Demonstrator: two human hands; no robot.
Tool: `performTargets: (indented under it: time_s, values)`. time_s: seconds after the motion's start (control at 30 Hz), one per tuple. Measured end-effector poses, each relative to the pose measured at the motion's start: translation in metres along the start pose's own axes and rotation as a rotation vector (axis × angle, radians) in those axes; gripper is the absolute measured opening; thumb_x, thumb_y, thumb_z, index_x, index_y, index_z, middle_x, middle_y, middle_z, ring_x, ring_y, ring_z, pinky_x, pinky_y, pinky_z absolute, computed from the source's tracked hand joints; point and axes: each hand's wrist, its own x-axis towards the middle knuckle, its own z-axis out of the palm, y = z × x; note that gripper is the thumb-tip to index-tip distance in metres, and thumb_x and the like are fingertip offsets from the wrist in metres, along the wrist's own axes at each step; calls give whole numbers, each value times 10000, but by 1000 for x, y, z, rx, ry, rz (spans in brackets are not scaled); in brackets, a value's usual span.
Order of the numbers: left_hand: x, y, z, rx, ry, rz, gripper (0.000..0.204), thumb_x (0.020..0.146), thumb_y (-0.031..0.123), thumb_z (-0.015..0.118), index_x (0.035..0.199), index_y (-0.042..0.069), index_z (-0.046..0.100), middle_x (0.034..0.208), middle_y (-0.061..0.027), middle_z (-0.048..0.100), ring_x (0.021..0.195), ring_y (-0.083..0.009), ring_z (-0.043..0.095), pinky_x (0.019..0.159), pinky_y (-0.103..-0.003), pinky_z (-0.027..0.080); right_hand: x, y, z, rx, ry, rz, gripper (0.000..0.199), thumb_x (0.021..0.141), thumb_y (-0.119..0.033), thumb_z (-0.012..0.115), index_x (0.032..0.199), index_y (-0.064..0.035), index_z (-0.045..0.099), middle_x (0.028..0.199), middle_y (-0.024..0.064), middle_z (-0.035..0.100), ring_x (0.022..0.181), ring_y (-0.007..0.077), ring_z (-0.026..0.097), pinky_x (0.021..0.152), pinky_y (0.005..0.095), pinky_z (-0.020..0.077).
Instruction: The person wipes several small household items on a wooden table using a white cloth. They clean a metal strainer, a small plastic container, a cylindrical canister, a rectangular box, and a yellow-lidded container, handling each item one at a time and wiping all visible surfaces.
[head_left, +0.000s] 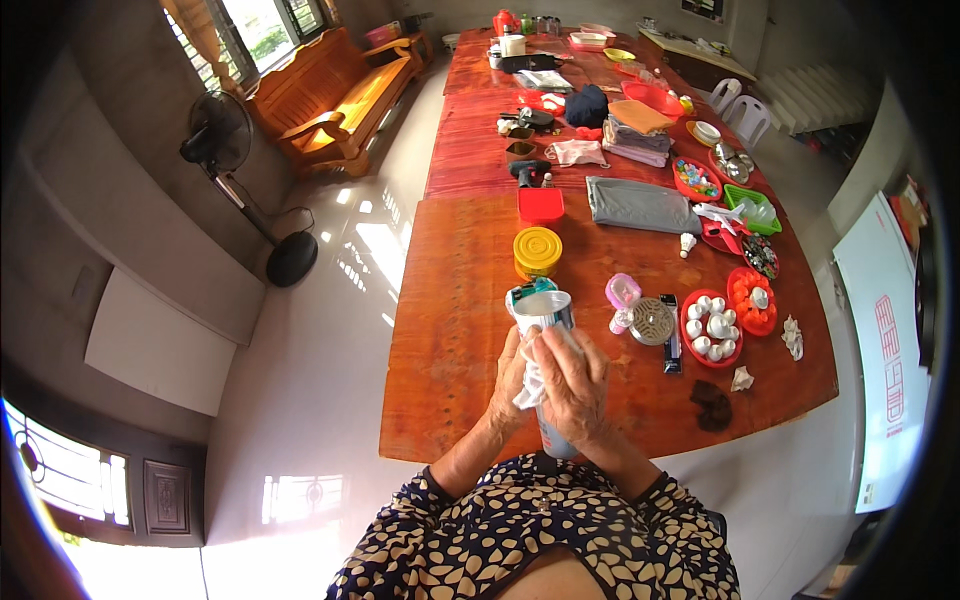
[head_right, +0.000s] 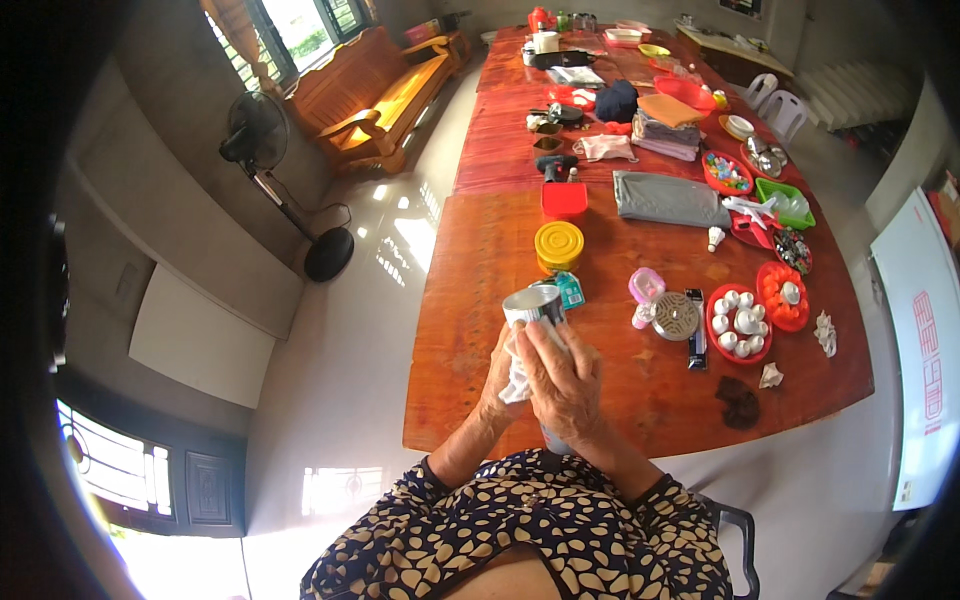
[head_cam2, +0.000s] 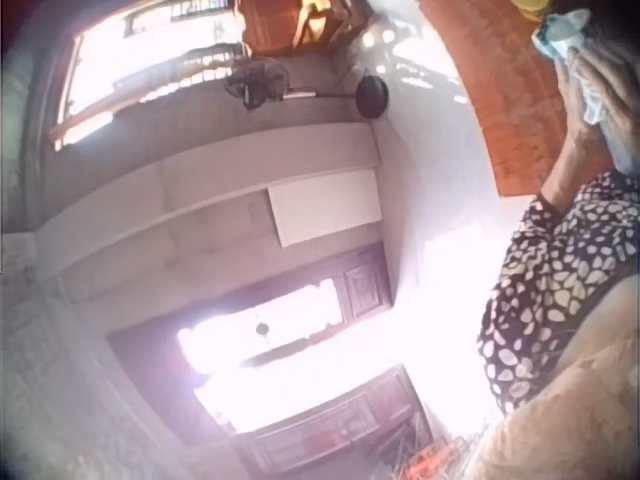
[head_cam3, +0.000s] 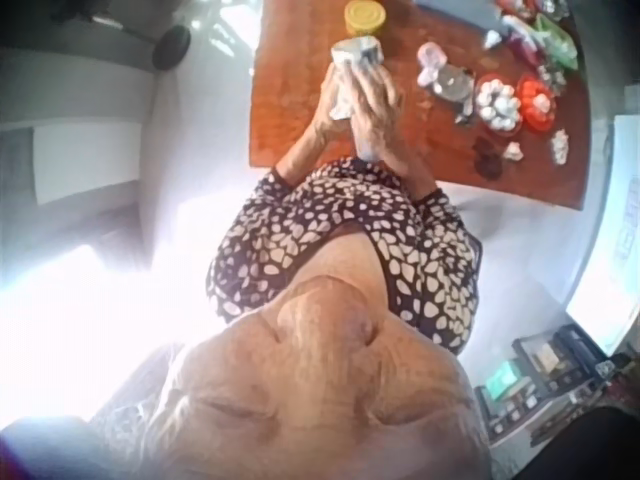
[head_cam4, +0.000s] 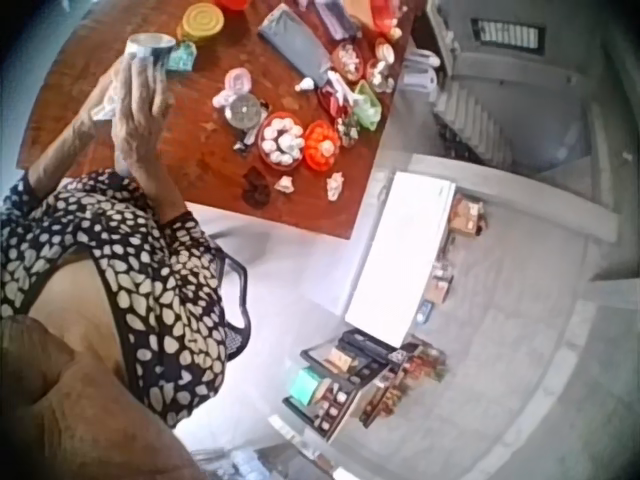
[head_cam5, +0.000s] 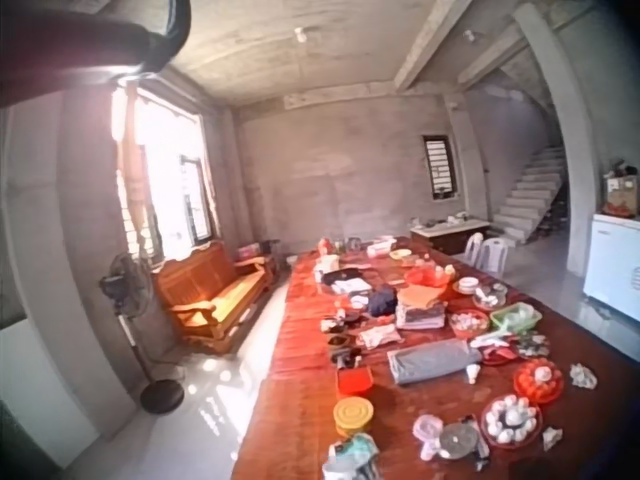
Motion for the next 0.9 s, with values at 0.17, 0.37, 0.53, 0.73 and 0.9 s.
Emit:
performTargets:
  time_s: [0.17, 0.37, 0.53, 0.73, 0.9]
  values:
    - [-1, 8, -6, -71, 186, 32, 497, 939, 489, 485, 1242, 98, 435, 1037, -42, 544, 916, -128, 533, 783, -296, 473, -37, -9, -7, 107, -140, -65, 399, 762, -91, 681, 1159, -81, 641, 1313, 22, 525, 1171, 264, 479, 888, 374, 397]
    - [0, 29, -20, -85, 187, 180, 643, 918, 618, 379, 1231, 65, 476, 1061, -101, 609, 908, -213, 614, 791, -369, 529, -63, 25, -28, 660, -314, 317, 404, 843, -18, 538, 1247, -3, 533, 1253, 163, 535, 1143, 305, 525, 960, 402, 425]
    - [-3, 2, -1, 153, 25, 164, 610, 952, 488, 430, 1351, 30, 385, 1221, -79, 506, 1105, -151, 457, 982, -322, 357, -2, 26, -26, 820, -168, 452, 482, 902, -120, 539, 1352, 7, 423, 1320, 166, 480, 1202, 255, 480, 1005, 348, 379]
    - [-7, 9, 16, 180, 167, 274, 553, 969, 434, 393, 1335, 19, 403, 1179, -78, 517, 1070, -142, 470, 947, -296, 375, -21, 22, -7, 992, -257, 648, 539, 879, -110, 485, 1391, -10, 350, 1375, 167, 399, 1276, 288, 394, 1048, 367, 318]
    - [5, 5, -14, 63, 103, 190, 552, 972, 465, 339, 1258, 5, 446, 1070, -60, 558, 933, -127, 523, 853, -295, 433, -72, 28, -3, 1318, -397, 983, 477, 958, -293, 419, 1335, 0, 422, 1165, 117, 554, 1074, 196, 533, 950, 340, 405]
